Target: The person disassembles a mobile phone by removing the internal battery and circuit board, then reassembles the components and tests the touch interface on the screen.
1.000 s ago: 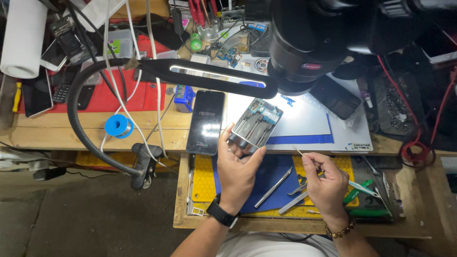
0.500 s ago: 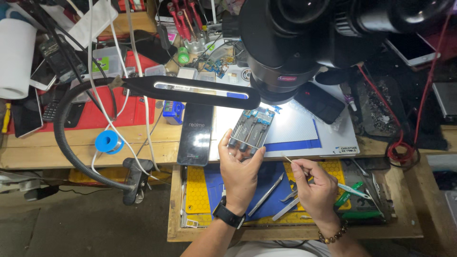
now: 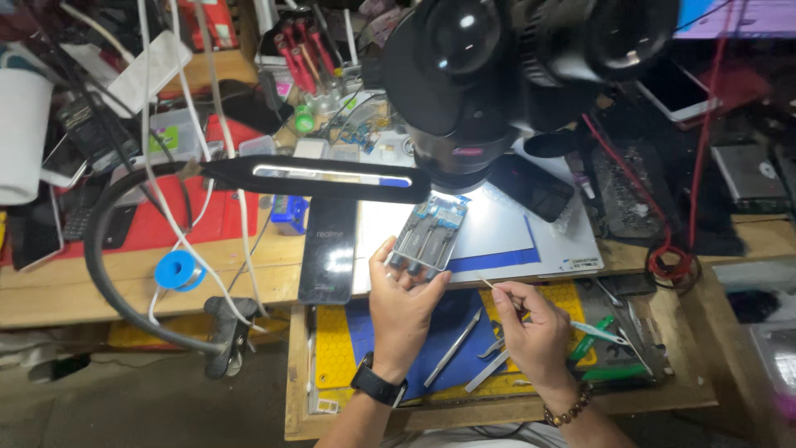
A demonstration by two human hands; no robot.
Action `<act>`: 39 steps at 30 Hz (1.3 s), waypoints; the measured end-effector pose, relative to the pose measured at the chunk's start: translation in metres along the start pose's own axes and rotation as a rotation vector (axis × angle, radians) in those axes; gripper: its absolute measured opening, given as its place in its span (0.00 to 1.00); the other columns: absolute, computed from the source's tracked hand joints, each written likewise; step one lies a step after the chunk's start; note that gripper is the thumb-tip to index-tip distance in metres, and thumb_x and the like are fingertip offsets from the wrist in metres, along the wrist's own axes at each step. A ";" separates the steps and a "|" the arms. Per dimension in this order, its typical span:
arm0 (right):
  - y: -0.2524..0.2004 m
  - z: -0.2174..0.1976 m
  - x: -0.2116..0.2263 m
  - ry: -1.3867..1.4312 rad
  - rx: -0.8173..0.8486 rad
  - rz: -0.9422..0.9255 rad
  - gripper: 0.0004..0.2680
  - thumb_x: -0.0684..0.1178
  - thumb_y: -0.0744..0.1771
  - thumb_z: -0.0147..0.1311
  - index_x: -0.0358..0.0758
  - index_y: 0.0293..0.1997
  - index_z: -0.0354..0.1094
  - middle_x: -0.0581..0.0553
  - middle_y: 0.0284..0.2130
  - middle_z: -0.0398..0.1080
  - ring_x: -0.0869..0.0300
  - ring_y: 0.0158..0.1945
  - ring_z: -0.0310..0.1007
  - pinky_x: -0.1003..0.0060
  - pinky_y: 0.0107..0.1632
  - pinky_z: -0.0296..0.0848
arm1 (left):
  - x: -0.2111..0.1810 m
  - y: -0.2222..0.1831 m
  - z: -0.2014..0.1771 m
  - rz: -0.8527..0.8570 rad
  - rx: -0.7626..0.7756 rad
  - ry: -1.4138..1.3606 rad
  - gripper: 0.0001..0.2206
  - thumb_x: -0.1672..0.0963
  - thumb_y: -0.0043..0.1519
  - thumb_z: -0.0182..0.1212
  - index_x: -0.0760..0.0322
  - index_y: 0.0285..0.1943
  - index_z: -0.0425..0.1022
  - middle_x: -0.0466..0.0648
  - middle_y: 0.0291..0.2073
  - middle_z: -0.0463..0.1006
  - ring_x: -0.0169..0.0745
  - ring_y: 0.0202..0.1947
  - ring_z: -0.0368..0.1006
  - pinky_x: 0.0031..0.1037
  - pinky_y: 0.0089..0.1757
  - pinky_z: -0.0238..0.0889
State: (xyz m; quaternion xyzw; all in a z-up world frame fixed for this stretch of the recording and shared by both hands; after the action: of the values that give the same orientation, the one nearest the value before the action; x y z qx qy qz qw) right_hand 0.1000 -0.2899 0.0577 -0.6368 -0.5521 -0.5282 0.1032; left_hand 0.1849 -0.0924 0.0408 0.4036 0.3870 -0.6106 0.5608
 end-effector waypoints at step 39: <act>-0.003 -0.008 -0.012 -0.339 0.282 -0.046 0.03 0.45 0.63 0.61 0.38 0.34 0.74 0.45 0.30 0.72 0.48 0.34 0.75 0.56 0.35 0.72 | 0.012 0.009 -0.017 0.012 -0.128 0.151 0.38 0.66 0.51 0.68 0.73 0.70 0.49 0.63 0.55 0.71 0.46 0.52 0.76 0.29 0.49 0.72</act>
State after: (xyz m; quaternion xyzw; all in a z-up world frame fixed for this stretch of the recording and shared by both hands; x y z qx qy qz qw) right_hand 0.0952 -0.3014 0.0496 -0.6828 -0.6445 -0.3335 0.0850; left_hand 0.1947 -0.0816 0.0235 0.4141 0.4640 -0.5489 0.5585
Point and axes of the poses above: each hand's wrist, its own y-axis towards the middle knuckle, its own z-axis out of the palm, x = y × z, the point moved 10 cm from there along y, towards the middle knuckle
